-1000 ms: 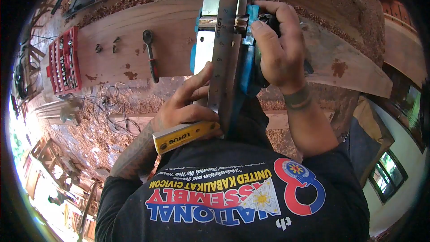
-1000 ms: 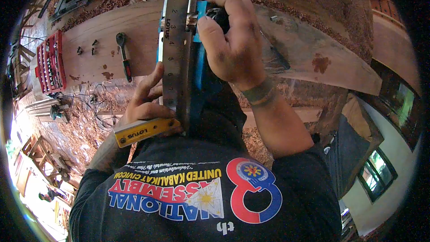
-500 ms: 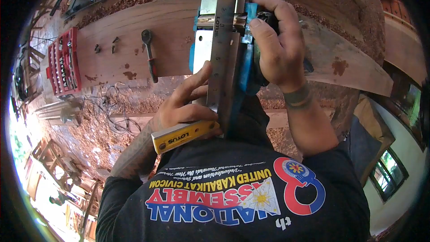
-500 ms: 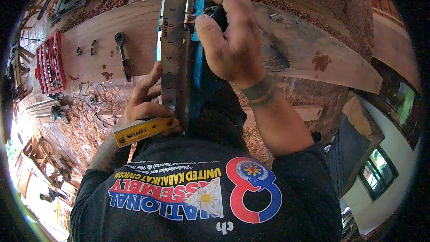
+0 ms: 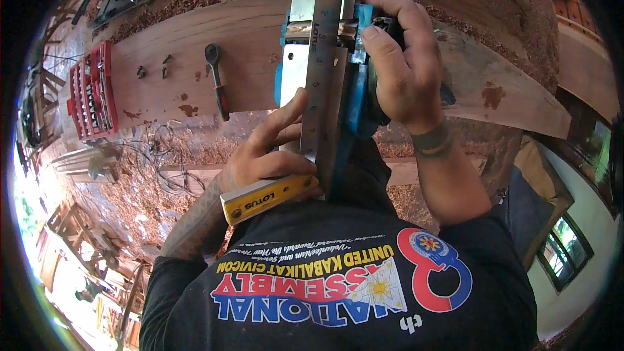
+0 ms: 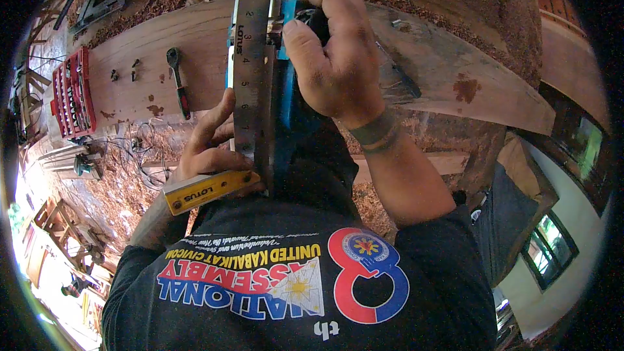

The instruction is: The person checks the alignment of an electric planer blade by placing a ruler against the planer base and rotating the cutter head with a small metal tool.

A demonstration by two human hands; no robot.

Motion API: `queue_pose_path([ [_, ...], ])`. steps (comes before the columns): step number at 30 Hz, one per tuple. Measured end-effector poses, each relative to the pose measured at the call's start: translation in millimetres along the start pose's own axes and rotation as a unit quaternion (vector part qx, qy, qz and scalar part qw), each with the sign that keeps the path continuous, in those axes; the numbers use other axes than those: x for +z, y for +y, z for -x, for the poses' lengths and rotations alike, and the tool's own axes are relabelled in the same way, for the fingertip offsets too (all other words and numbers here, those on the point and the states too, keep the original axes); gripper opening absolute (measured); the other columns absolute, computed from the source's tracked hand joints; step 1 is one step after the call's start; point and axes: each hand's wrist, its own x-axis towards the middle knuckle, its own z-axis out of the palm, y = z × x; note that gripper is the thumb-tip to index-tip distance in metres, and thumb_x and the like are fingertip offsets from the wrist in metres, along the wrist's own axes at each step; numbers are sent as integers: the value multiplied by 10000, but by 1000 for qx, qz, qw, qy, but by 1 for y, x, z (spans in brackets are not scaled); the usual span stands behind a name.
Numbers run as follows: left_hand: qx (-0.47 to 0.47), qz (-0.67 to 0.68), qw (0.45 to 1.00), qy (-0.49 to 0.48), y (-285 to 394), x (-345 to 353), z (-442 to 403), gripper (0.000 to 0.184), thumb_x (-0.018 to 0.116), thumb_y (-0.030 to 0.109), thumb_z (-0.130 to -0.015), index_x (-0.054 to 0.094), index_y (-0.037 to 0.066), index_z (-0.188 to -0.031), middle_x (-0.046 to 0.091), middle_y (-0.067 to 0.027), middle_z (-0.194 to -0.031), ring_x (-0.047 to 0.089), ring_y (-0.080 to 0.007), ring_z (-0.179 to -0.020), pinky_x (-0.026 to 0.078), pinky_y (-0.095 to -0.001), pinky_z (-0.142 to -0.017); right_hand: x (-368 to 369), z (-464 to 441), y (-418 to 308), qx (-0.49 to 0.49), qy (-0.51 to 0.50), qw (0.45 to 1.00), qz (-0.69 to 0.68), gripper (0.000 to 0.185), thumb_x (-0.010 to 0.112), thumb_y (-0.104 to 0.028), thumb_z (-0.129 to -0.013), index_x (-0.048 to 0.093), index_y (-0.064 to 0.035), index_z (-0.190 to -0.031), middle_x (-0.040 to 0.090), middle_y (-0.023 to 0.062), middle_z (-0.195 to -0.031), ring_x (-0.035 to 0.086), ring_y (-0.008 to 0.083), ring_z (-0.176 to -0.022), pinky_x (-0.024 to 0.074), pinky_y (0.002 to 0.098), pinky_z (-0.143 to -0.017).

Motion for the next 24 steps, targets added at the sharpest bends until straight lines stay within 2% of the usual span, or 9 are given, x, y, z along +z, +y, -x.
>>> queue_pose_path([
  [11,5,1,1000,7,0,0,-3,351,983,132,-831,770,101,-1108,244,-317,-1782,436,-489,-1587,511,-568,-1208,-1,-1,1,-22,-6,1000,16,283,707,-213,-975,701,-19,-1181,616,160,-1009,624,314,-893,517,416,-833],
  [17,8,-1,1000,-3,1,-2,-4,344,975,123,-839,767,85,-1110,241,-326,-1780,431,-498,-1587,500,-563,-1218,0,1,-4,6,0,1000,-3,274,704,-215,-983,699,-27,-1183,614,163,-1007,624,326,-902,517,420,-845],
  [24,17,-12,1000,-4,0,-3,-5,352,974,134,-835,765,83,-1114,244,-334,-1778,476,-503,-1556,501,-560,-1215,0,0,1,-13,-4,1000,10,268,698,-212,-993,691,-16,-1176,621,169,-1006,631,333,-913,519,422,-860],
])
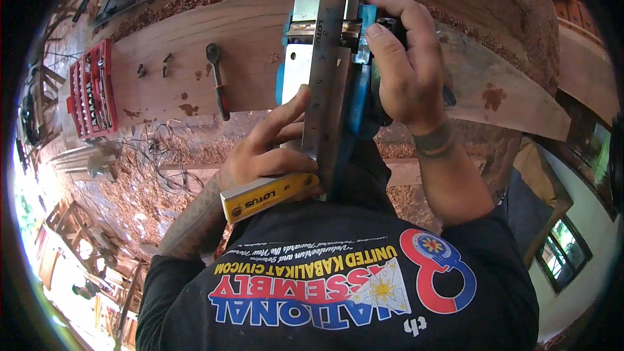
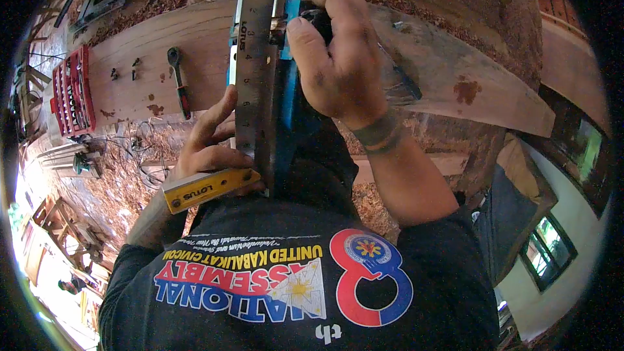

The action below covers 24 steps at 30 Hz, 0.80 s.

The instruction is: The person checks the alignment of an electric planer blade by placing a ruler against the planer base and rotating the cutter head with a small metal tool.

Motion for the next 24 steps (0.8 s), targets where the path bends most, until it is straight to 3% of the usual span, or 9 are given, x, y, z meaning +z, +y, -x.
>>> queue_pose_path([
  [14,-7,15,1000,2,-3,0,3,353,979,145,-834,774,85,-1115,250,-328,-1780,472,-501,-1559,503,-561,-1213,0,-1,-2,-1,2,1000,-3,258,703,-204,-993,695,-21,-1175,609,166,-982,621,338,-908,511,429,-842],
  [20,-21,-12,1000,2,-4,-1,7,334,982,163,-830,787,94,-1092,235,-319,-1793,384,-492,-1617,497,-581,-1208,1,1,-1,15,4,1000,-8,257,703,-208,-989,701,-24,-1169,623,186,-1013,630,365,-923,518,445,-848],
  [24,14,-35,999,10,-2,1,2,366,977,72,-801,759,74,-1095,214,-312,-1802,590,-485,-1464,584,-509,-1131,2,1,2,-5,16,1000,-1,266,705,-212,-985,699,-21,-1171,630,194,-1014,633,377,-932,522,450,-855],
])
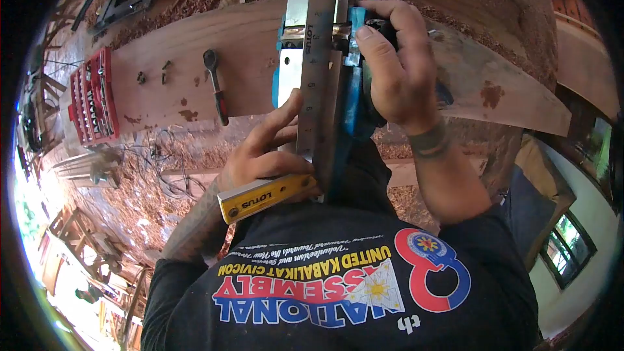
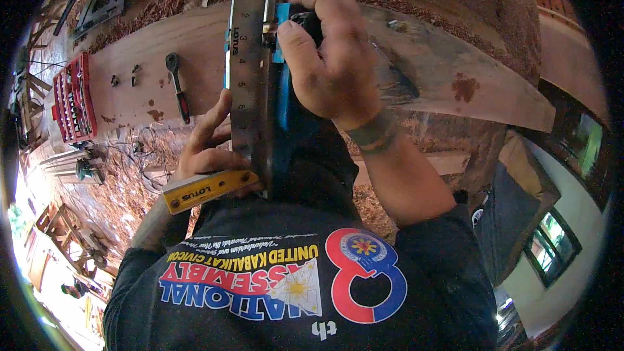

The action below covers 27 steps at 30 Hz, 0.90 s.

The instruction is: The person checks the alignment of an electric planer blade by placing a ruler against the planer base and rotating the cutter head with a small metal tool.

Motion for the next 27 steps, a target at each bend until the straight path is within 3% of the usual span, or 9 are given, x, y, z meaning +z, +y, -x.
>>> queue_pose_path([
  [9,-13,54,996,66,7,12,8,476,997,13,-777,829,238,-1161,154,-260,-1821,508,-493,-1536,525,-543,-1189,-3,-5,-7,-18,-22,999,28,283,671,-193,-980,697,8,-1178,636,200,-1048,633,374,-966,522,453,-887],
  [14,-107,220,953,178,-16,21,-2,466,962,-20,-818,795,179,-1205,331,-273,-1768,530,-430,-1527,496,-492,-1196,-3,-3,-8,2,-24,1000,14,305,647,-186,-992,705,12,-1217,651,190,-1081,644,349,-1004,519,426,-951],
  [16,46,144,972,182,-33,18,-12,448,943,-17,-845,773,157,-1222,383,-270,-1750,565,-384,-1499,515,-459,-1165,-3,-2,-4,-14,-33,999,28,306,644,-201,-1012,714,7,-1225,666,172,-1105,654,318,-1032,514,415,-978],
  [17,50,89,978,182,-42,14,-13,444,893,-9,-910,705,134,-1285,541,-226,-1628,654,-299,-1370,554,-424,-1080,-3,-1,-10,5,-30,999,19,305,645,-204,-1015,716,5,-1226,669,167,-1107,654,313,-1036,513,417,-980],
  [20,-23,139,967,213,-62,19,-14,392,823,5,-979,657,106,-1320,658,-160,-1418,700,-231,-1235,568,-385,-1004,0,-1,-5,-14,-20,999,32,291,623,-233,-1076,722,-4,-1228,672,153,-1110,652,294,-1045,511,408,-975],
  [22,32,137,968,206,-79,23,-27,419,742,36,-1034,498,101,-1369,644,-136,-1315,660,-166,-1025,554,-342,-899,-1,0,-9,9,-11,1000,13,300,601,-256,-1116,719,-10,-1240,673,153,-1115,651,289,-1053,509,406,-976],
  [23,60,136,968,202,-88,25,-33,438,701,51,-1062,419,99,-1393,637,-124,-1264,641,-133,-920,548,-320,-846,-3,-1,8,-108,-7,990,85,335,563,-299,-1160,713,-15,-1256,677,160,-1117,655,278,-1053,508,402,-982],
  [24,56,86,969,227,-87,30,-42,423,695,46,-1062,410,87,-1372,637,-141,-1295,655,-141,-951,552,-324,-863,-17,-3,-9,96,-67,993,-27,351,554,-322,-1170,699,-21,-1280,688,179,-1146,668,300,-1090,507,417,-1000],
  [27,98,-1,968,232,-67,27,-55,398,667,-13,-1053,403,88,-1333,470,-321,-1667,647,-169,-1147,536,-316,-969,-62,-22,25,69,-13,994,80,380,617,-352,-1126,691,-30,-1313,707,189,-1226,683,343,-1118,527,432,-1007],
])
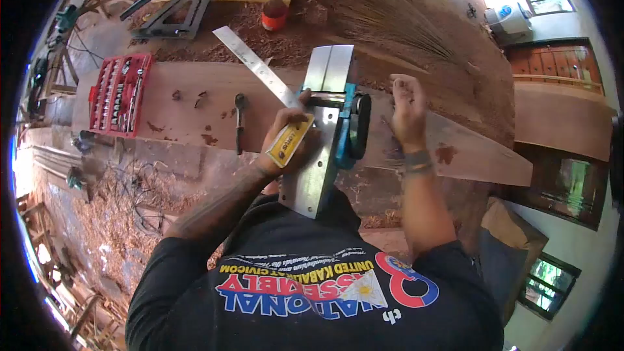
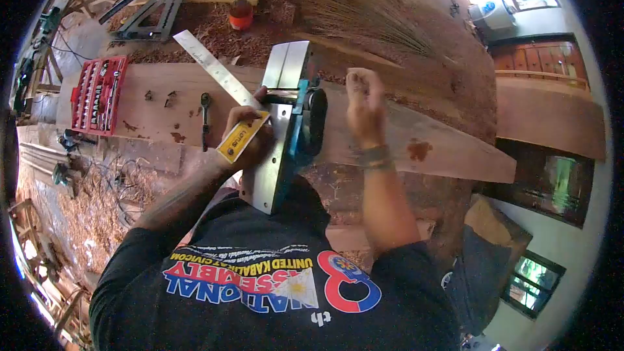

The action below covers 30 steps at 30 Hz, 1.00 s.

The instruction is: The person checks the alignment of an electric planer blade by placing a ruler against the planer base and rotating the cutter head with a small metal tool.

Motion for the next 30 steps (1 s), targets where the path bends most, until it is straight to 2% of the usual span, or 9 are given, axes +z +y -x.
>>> queue_pose_path([
  [2,-5,13,1000,14,-1,2,1,401,700,12,-1042,433,96,-1328,507,-298,-1611,660,-166,-1117,540,-320,-969,-32,-10,12,110,-41,987,111,414,680,-360,-1080,689,-36,-1339,713,204,-1292,697,368,-1162,551,459,-1005],
  [5,-45,14,998,32,-15,1,8,428,798,108,-1013,496,112,-1316,680,-203,-1365,706,-180,-1070,573,-353,-933,-46,6,44,125,-205,897,371,455,783,-323,-985,699,-38,-1330,737,229,-1291,722,408,-1176,584,508,-988],
  [7,-105,43,993,16,-20,0,16,426,821,152,-1003,515,115,-1297,730,-168,-1224,737,-202,-1018,593,-365,-893,-46,26,128,142,-297,845,423,478,836,-382,-931,716,-43,-1246,737,242,-1271,710,449,-1187,576,537,-999],
  [10,-54,-109,993,10,-24,-3,18,431,852,192,-979,539,118,-1266,731,-108,-1078,760,-229,-964,604,-371,-847,-45,34,144,159,-340,818,436,476,852,-388,-912,715,-49,-1216,738,252,-1252,709,465,-1180,577,547,-1009],
  [14,-105,-10,993,44,-24,3,15,428,868,210,-969,557,116,-1247,736,-97,-1068,766,-229,-976,607,-376,-870,-55,39,222,88,-376,810,442,444,814,-356,-948,681,-58,-1249,736,257,-1252,709,468,-1167,566,571,-990],
  [19,-55,-71,996,24,9,-8,1,379,837,151,-984,565,106,-1243,746,-141,-1181,771,-230,-1037,600,-374,-913,-61,-14,-31,66,-64,953,289,280,710,-278,-1065,633,-18,-1137,741,247,-1037,737,405,-977,578,503,-878],
  [21,-67,-3,997,43,-2,-1,5,366,840,157,-982,575,119,-1232,744,-170,-1250,768,-268,-1138,592,-382,-959,-63,-38,-57,-120,3,983,143,212,726,-213,-1062,651,-36,-1151,737,192,-993,728,313,-909,577,438,-849],
  [26,-29,38,997,55,-17,3,6,429,883,150,-949,582,119,-1253,686,-209,-1387,710,-351,-1279,559,-438,-1037,-14,-51,-136,-231,-164,958,39,227,774,-186,-1035,703,-27,-1182,769,135,-1003,761,235,-909,589,381,-822],
  [30,33,-15,998,43,2,2,10,427,894,127,-933,585,132,-1228,689,-190,-1366,662,-351,-1246,521,-449,-1068,13,-62,-152,-206,-263,942,29,207,780,-191,-1016,720,-36,-1138,773,156,-1008,775,297,-908,595,393,-823],
])
